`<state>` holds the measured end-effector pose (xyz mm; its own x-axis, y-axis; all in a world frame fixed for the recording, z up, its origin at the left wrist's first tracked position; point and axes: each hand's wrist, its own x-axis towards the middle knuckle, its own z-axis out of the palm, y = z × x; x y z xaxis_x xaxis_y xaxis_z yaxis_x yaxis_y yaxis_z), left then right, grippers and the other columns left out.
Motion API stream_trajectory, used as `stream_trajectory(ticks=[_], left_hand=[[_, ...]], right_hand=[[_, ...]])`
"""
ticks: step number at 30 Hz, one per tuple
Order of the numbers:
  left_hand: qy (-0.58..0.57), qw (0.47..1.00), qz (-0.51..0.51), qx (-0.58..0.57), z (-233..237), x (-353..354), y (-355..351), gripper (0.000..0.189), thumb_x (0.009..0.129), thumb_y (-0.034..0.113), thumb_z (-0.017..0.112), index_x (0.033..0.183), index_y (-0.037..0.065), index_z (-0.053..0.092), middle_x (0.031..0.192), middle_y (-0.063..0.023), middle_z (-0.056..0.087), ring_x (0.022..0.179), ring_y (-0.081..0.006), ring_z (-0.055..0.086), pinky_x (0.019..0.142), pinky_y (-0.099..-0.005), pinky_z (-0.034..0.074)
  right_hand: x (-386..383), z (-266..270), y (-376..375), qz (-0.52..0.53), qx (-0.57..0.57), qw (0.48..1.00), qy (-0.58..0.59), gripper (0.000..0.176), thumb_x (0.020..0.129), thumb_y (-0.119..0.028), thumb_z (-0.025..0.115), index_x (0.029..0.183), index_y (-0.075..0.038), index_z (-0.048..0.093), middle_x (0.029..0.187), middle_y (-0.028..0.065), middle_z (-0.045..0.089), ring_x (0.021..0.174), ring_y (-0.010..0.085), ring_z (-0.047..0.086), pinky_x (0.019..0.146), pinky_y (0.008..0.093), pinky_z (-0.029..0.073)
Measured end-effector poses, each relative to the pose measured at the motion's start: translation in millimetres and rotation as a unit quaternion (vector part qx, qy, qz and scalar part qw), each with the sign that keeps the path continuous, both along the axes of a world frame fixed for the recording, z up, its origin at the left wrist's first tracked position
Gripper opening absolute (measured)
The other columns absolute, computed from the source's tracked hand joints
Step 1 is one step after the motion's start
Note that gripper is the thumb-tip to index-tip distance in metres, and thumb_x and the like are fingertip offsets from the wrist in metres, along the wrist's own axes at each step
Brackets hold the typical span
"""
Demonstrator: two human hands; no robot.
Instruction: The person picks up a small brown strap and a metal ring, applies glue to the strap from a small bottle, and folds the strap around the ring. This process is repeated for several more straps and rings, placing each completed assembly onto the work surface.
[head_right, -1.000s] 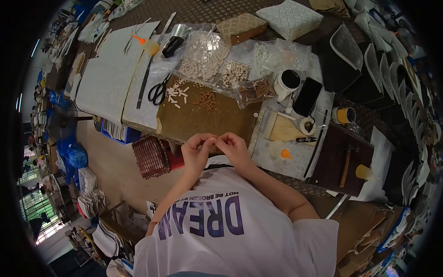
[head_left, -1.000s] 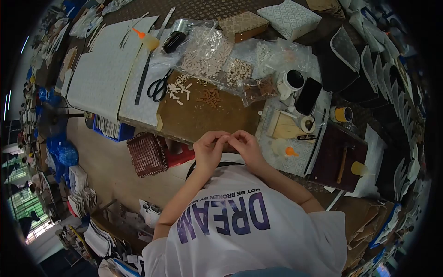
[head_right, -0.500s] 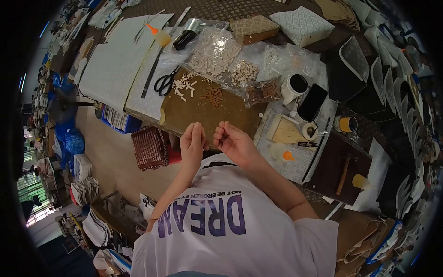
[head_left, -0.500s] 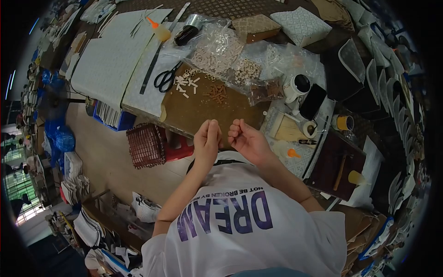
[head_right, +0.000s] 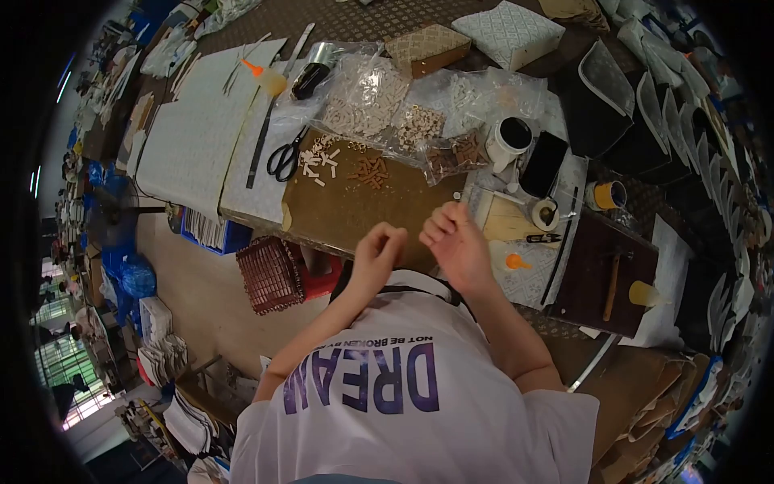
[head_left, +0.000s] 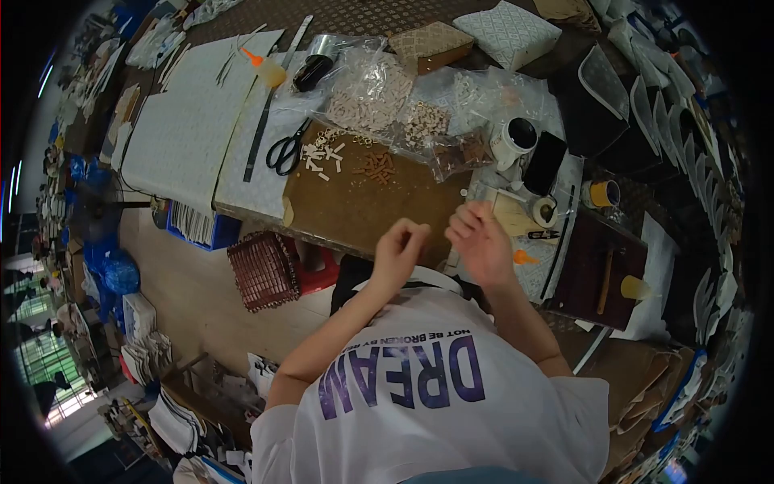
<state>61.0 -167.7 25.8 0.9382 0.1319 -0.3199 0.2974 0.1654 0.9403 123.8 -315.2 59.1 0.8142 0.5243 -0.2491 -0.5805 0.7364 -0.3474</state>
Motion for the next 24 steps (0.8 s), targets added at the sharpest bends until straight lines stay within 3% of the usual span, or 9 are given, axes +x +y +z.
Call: stream_trajectory(ticks=[2, 3, 4, 6, 8, 10, 14, 19, 24], left_hand=[[0.011, 0.987, -0.155, -0.045, -16.1, 8.8, -17.5, 0.021, 0.092, 0.020, 0.053, 0.077, 0.006, 0.055, 0.059, 0.0004, 0.051, 0.049, -0.0100, 0.047, 0.048, -0.0252, 0.040], [-0.074, 0.945, -0.295, 0.120, -15.4, 16.1, -23.1, 0.022, 0.092, 0.022, 0.052, 0.078, 0.005, 0.056, 0.061, -0.0036, 0.055, 0.054, -0.0178, 0.052, 0.053, -0.0301, 0.043], [-0.157, 0.849, -0.421, 0.277, -14.8, 25.1, -25.6, 0.024, 0.092, 0.024, 0.051, 0.079, 0.004, 0.057, 0.064, -0.0076, 0.059, 0.058, -0.0255, 0.057, 0.058, -0.0350, 0.046], [-0.185, 0.740, -0.549, 0.342, -24.8, 41.9, -27.8, 0.025, 0.091, 0.025, 0.049, 0.083, 0.004, 0.060, 0.073, -0.0114, 0.061, 0.070, -0.0322, 0.057, 0.068, -0.0400, 0.046], [-0.233, 0.748, -0.513, 0.350, -46.6, 56.8, -11.7, 0.022, 0.089, 0.022, 0.050, 0.085, 0.003, 0.061, 0.079, -0.0142, 0.062, 0.079, -0.0355, 0.057, 0.076, -0.0422, 0.045], [-0.290, 0.858, -0.304, 0.295, -89.6, 74.5, 29.9, 0.016, 0.085, 0.016, 0.053, 0.085, 0.002, 0.061, 0.082, -0.0162, 0.061, 0.085, -0.0354, 0.057, 0.084, -0.0417, 0.042], [-0.213, 0.851, -0.069, 0.475, -131.1, 104.3, 141.0, 0.025, 0.079, 0.000, 0.053, 0.105, 0.002, 0.055, 0.110, -0.0180, 0.051, 0.103, -0.0357, 0.047, 0.089, -0.0419, 0.040], [-0.222, 0.808, 0.029, 0.545, -156.2, 136.9, 232.3, 0.029, 0.084, 0.005, 0.052, 0.112, 0.001, 0.053, 0.113, -0.0195, 0.049, 0.108, -0.0379, 0.044, 0.092, -0.0448, 0.037], [-0.252, 0.813, -0.052, 0.523, -182.1, 168.8, 259.4, 0.033, 0.086, 0.008, 0.051, 0.118, 0.002, 0.049, 0.122, -0.0193, 0.047, 0.116, -0.0373, 0.042, 0.098, -0.0456, 0.034]], right_hand=[[3.4, 15.5, -25.9, -0.093, -0.030, 0.995, -0.022, 0.030, 0.098, -0.031, 0.037, 0.073, -0.014, 0.035, 0.065, -0.0040, 0.028, 0.060, 0.0104, 0.030, 0.061, 0.0257, 0.030], [4.0, 26.9, -36.5, -0.127, -0.074, 0.987, -0.057, 0.031, 0.098, -0.030, 0.036, 0.071, -0.014, 0.034, 0.063, -0.0040, 0.027, 0.057, 0.0100, 0.029, 0.058, 0.0255, 0.029], [2.8, 35.2, -45.8, -0.163, -0.117, 0.976, -0.090, 0.032, 0.098, -0.029, 0.036, 0.070, -0.014, 0.033, 0.062, -0.0041, 0.027, 0.054, 0.0096, 0.028, 0.056, 0.0253, 0.028], [-7.0, 37.9, -63.9, -0.195, -0.118, 0.969, -0.097, 0.035, 0.099, -0.030, 0.035, 0.067, -0.014, 0.032, 0.059, -0.0037, 0.025, 0.051, 0.0099, 0.027, 0.052, 0.0249, 0.027], [-27.8, 29.0, -69.9, -0.235, -0.170, 0.949, -0.126, 0.037, 0.099, -0.032, 0.035, 0.066, -0.013, 0.033, 0.057, -0.0021, 0.027, 0.049, 0.0103, 0.028, 0.050, 0.0251, 0.027], [-54.6, 9.7, -63.0, -0.282, -0.265, 0.912, -0.134, 0.037, 0.098, -0.032, 0.037, 0.067, -0.013, 0.035, 0.057, -0.0010, 0.032, 0.050, 0.0107, 0.033, 0.050, 0.0252, 0.030], [-98.9, -42.6, -21.8, -0.292, -0.422, 0.857, 0.045, 0.021, 0.095, -0.021, 0.045, 0.081, -0.006, 0.051, 0.069, 0.0021, 0.049, 0.062, 0.0123, 0.049, 0.060, 0.0251, 0.041], [-99.4, -78.9, 46.4, -0.159, -0.480, 0.862, 0.039, 0.021, 0.090, -0.005, 0.048, 0.110, -0.004, 0.057, 0.095, 0.0037, 0.058, 0.090, 0.0130, 0.056, 0.077, 0.0246, 0.045], [-42.7, -121.1, 107.8, -0.061, -0.649, 0.732, -0.197, 0.023, 0.090, -0.006, 0.050, 0.112, -0.005, 0.056, 0.112, 0.0073, 0.057, 0.103, 0.0175, 0.055, 0.084, 0.0256, 0.043]])
